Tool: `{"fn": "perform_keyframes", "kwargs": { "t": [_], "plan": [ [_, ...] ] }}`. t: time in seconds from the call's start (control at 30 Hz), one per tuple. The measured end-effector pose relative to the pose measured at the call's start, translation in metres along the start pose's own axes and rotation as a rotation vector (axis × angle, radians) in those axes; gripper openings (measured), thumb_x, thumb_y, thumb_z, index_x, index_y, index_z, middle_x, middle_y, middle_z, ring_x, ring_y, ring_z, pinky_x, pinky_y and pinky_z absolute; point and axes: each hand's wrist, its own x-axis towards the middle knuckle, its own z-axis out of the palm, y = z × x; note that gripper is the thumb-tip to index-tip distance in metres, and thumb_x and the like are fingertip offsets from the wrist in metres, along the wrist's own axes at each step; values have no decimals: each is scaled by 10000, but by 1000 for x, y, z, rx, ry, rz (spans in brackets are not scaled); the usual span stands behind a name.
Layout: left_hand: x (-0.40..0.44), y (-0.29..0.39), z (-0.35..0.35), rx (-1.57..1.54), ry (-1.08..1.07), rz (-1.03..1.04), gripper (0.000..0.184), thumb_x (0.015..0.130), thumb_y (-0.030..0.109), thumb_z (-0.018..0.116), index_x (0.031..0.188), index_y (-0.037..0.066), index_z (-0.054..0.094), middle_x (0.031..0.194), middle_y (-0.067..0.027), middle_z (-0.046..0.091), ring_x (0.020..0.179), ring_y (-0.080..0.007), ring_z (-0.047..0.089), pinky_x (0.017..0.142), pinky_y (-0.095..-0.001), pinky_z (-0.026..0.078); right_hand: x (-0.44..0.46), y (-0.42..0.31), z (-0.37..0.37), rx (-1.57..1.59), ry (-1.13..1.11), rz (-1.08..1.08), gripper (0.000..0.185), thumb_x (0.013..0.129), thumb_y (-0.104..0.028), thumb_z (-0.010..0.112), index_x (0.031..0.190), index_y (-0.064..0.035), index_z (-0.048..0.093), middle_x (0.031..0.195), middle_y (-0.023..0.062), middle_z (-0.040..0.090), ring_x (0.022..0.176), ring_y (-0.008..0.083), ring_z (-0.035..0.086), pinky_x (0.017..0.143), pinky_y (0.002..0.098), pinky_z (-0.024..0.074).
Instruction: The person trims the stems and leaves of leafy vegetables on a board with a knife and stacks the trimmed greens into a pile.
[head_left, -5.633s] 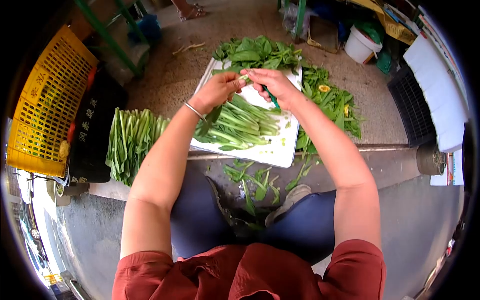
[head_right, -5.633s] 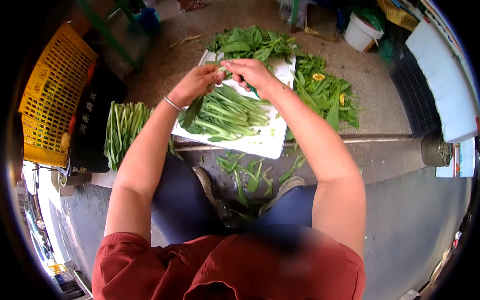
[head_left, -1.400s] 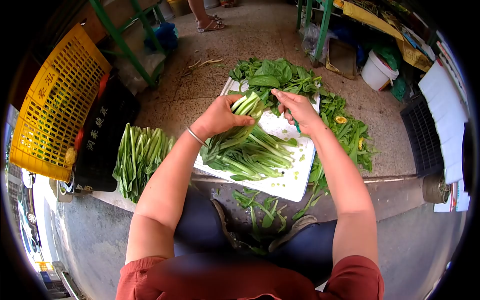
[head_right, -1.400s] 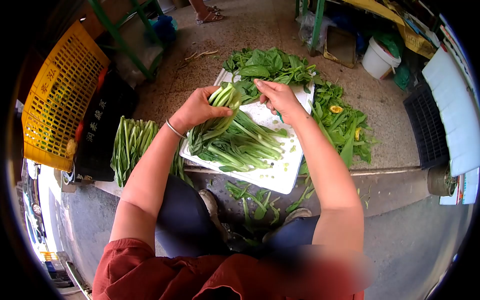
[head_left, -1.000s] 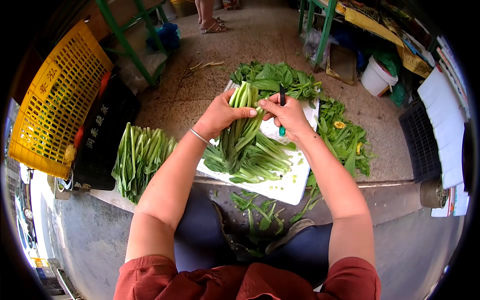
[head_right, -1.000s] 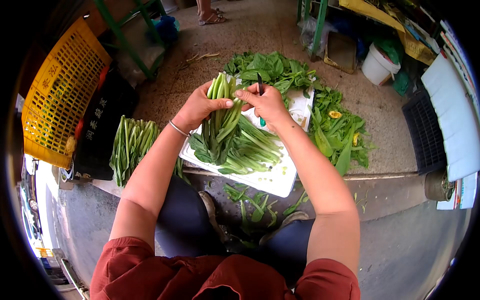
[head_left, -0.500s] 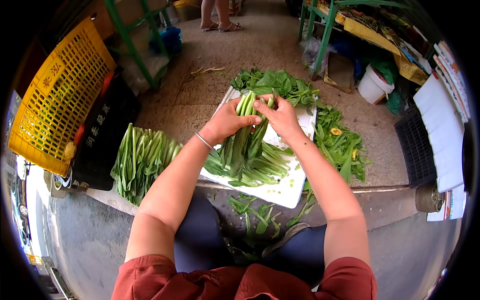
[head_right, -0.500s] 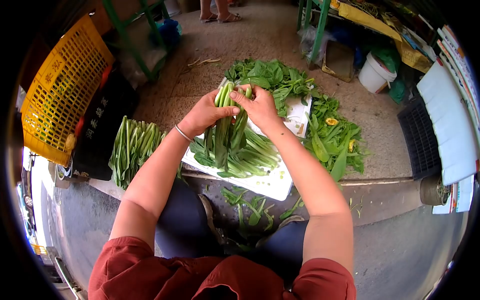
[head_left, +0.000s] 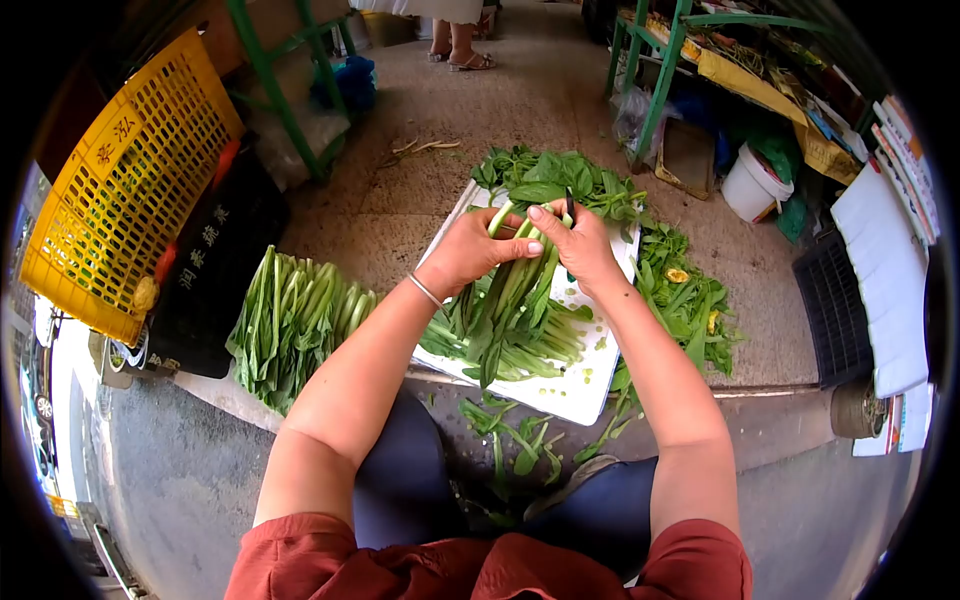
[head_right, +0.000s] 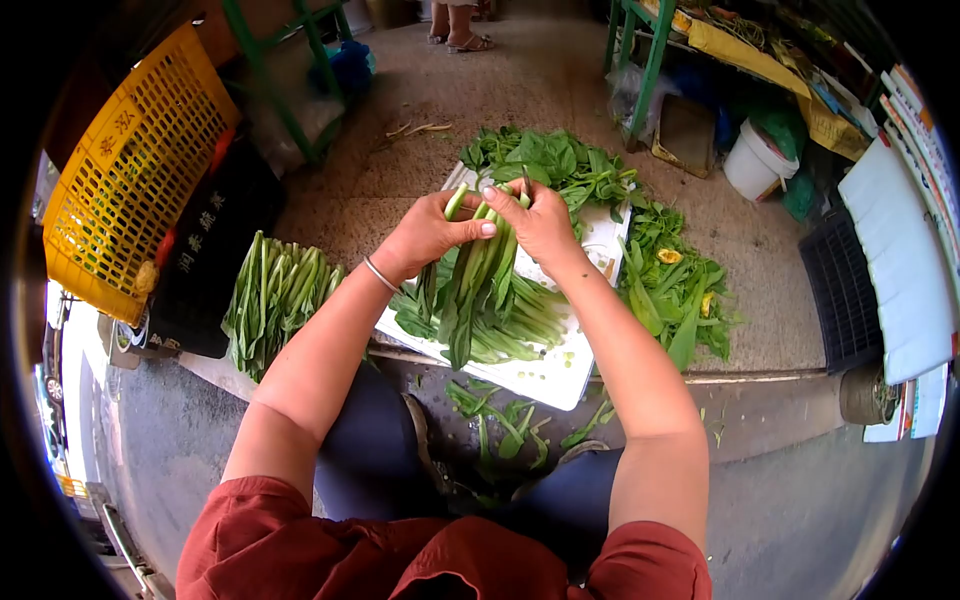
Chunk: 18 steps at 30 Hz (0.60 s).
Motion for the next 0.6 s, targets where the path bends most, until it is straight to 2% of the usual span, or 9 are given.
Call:
{"fn": "perform_keyframes", "kwargs": {
  "t": [0.17,0.23,0.3,0.33,0.37,0.4,0.43,0.47,0.6],
  "plan": [
    [-2,-1,-5,32,6,16,684,625,224,808,1168,-25,475,1058,-107,572,971,-160,533,849,-286,434,-5,2,5,5,-9,-51,395,752,-410,664,783,-25,580,722,56,579,689,120,510,667,272,419],
    [-6,3,4,289,-95,302,799,571,284,833,1214,-4,457,1100,-135,573,1045,-194,525,917,-308,402,-6,-6,16,-130,16,-157,393,748,-401,668,788,-18,584,717,68,585,681,120,520,659,268,426],
    [-14,6,12,254,-57,280,839,552,326,837,1235,28,452,1104,-107,564,1029,-175,500,924,-301,379,-9,-11,20,-134,-20,-154,382,748,-375,672,820,-8,594,721,78,594,654,128,532,637,264,433],
    [-19,13,13,317,-32,197,682,567,306,834,1108,4,548,999,-95,607,918,-167,551,836,-294,443,-11,-25,18,-202,-50,-83,394,740,-383,682,838,-9,601,725,71,599,641,128,534,616,266,436],
    [-8,0,4,265,-136,-27,484,586,271,827,929,1,617,841,-64,631,750,-138,580,688,-275,490,-14,-29,16,-270,-85,-11,408,732,-390,692,857,-11,609,729,64,603,629,129,536,595,269,439],
    [-6,-7,1,237,-165,32,370,602,245,818,822,16,628,728,-28,620,627,-104,562,581,-258,487,-13,-15,16,-173,-114,-65,412,740,-407,683,868,-22,613,731,40,593,613,104,512,563,250,418],
    [-12,4,3,230,-166,-31,347,624,220,799,842,13,626,747,-35,620,641,-102,562,590,-254,483,-10,-8,14,-80,-143,-137,416,749,-424,673,878,-33,617,733,17,583,597,79,488,531,230,397],
    [-15,6,2,255,-109,-58,316,636,207,785,832,15,629,740,-31,619,639,-99,561,585,-249,478,-11,-4,10,96,-169,-22,475,738,-445,677,954,-26,613,746,6,587,569,72,502,469,223,385],
    [0,-18,-26,339,144,28,228,674,182,737,795,12,644,698,-15,615,623,-84,555,576,-241,457,-3,31,-34,-255,-86,243,393,749,-332,690,959,-12,600,778,37,612,593,79,559,489,204,433]
  ]
}}
